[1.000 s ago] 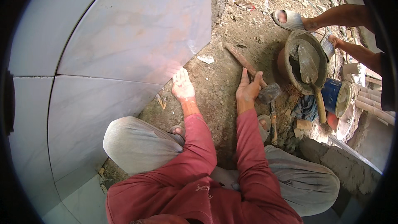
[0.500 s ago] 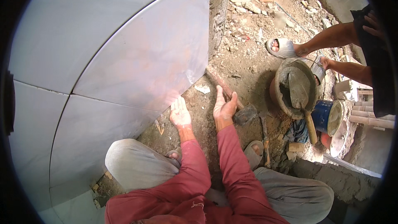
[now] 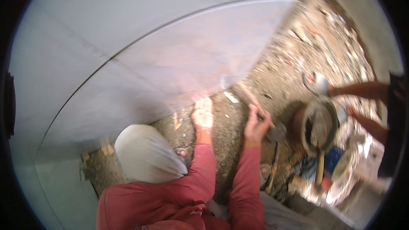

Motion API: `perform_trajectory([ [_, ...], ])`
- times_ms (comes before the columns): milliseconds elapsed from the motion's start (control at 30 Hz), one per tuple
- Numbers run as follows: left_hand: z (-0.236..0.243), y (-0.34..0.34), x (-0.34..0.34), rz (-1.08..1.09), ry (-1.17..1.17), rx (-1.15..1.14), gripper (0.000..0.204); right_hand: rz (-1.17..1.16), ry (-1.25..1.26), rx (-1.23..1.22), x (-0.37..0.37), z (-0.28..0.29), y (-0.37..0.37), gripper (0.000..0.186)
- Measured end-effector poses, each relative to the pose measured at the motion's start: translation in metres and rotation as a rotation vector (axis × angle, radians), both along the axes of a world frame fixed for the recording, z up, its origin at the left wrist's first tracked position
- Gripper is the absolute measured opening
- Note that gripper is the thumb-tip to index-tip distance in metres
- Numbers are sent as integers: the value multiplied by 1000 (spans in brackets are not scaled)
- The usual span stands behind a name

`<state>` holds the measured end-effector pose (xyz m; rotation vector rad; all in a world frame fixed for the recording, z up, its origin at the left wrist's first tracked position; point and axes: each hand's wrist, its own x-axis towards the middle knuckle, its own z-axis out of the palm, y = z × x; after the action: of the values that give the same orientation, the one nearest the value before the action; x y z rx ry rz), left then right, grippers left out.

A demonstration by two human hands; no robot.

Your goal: The person applies mortar to the back of a tile with a trowel, presses the tile against a wall, and then uses a hammer to tap small wood spacers into the gap beneath the tile.

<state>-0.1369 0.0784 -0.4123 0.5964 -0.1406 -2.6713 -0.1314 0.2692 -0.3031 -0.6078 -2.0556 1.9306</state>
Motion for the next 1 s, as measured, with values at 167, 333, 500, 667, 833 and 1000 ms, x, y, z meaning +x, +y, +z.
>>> perform_trajectory([
  [167, 4, 11, -1, 5, -21, 50, 66, -535, 224, -1293, -5, -2, 3, 29],
  [333, 7, 11, 2, 36, -44, 56, 66, -294, 209, -1151, -6, -17, 2, 33],
  [500, 3, 14, 0, 52, -39, 85, 68, -248, 240, -1126, -9, 4, -5, 26],
  [667, 0, 11, -1, 38, -19, 61, 67, -19, 160, -597, -5, 17, 40, 17],
  [833, -6, 6, -2, 12, -39, 40, 67, 63, -69, 683, 17, 39, 83, 15],
  [1000, 0, 12, -8, -16, -43, 80, 65, 77, -346, 1411, 5, 34, 102, 32],
])
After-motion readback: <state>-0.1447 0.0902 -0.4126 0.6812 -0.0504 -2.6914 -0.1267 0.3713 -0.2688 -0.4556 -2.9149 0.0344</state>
